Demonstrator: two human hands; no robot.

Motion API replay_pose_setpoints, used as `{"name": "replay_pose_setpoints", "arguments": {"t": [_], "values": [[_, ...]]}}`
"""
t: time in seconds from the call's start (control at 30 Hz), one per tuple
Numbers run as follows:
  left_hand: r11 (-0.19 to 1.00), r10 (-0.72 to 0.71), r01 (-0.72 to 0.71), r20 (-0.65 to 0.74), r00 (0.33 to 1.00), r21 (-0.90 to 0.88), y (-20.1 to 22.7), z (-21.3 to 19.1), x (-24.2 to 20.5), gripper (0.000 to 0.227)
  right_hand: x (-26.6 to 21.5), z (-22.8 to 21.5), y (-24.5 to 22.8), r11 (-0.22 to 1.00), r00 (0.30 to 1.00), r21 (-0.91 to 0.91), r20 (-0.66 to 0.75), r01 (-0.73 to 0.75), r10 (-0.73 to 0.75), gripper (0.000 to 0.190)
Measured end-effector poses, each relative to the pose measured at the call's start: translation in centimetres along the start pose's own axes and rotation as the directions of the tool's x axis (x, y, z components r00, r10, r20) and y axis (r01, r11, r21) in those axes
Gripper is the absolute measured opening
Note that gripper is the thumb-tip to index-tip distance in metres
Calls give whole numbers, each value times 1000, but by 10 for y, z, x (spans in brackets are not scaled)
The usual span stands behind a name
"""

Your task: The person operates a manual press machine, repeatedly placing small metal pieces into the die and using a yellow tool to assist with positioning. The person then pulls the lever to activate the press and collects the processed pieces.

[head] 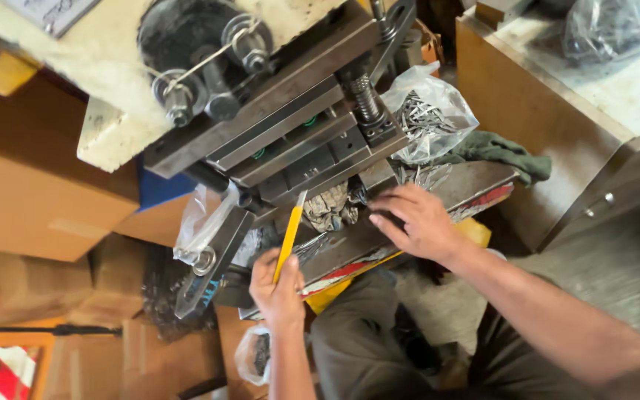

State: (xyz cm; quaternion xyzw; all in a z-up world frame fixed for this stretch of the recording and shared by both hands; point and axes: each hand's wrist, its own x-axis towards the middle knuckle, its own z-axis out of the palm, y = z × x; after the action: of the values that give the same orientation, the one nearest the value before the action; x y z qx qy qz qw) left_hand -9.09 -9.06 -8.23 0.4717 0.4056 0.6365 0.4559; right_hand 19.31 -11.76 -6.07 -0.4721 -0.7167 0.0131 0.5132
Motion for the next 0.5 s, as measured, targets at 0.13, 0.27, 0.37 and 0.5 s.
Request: {"name": "replay_pose_setpoints", "arguments": {"t": [0.13, 0.27, 0.37, 0.5], "values": [[999, -35, 35, -2, 999, 29, -31, -44, -1, 26, 43, -14, -4, 912, 950, -277, 10, 301, -311, 55], [998, -63, 64, 70, 996, -14, -45, -55, 13, 28, 89, -7, -10, 845, 919, -365, 191, 392, -344, 78], [997, -75, 77, 89, 993, -11, -47, -58, 10, 28, 106, 9, -9, 822, 924, -423, 208, 382, -322, 81], [996, -85, 83, 87, 993, 32, -44, -58, 10, 27, 124, 31, -6, 774, 949, -551, 227, 312, -221, 80]]}}
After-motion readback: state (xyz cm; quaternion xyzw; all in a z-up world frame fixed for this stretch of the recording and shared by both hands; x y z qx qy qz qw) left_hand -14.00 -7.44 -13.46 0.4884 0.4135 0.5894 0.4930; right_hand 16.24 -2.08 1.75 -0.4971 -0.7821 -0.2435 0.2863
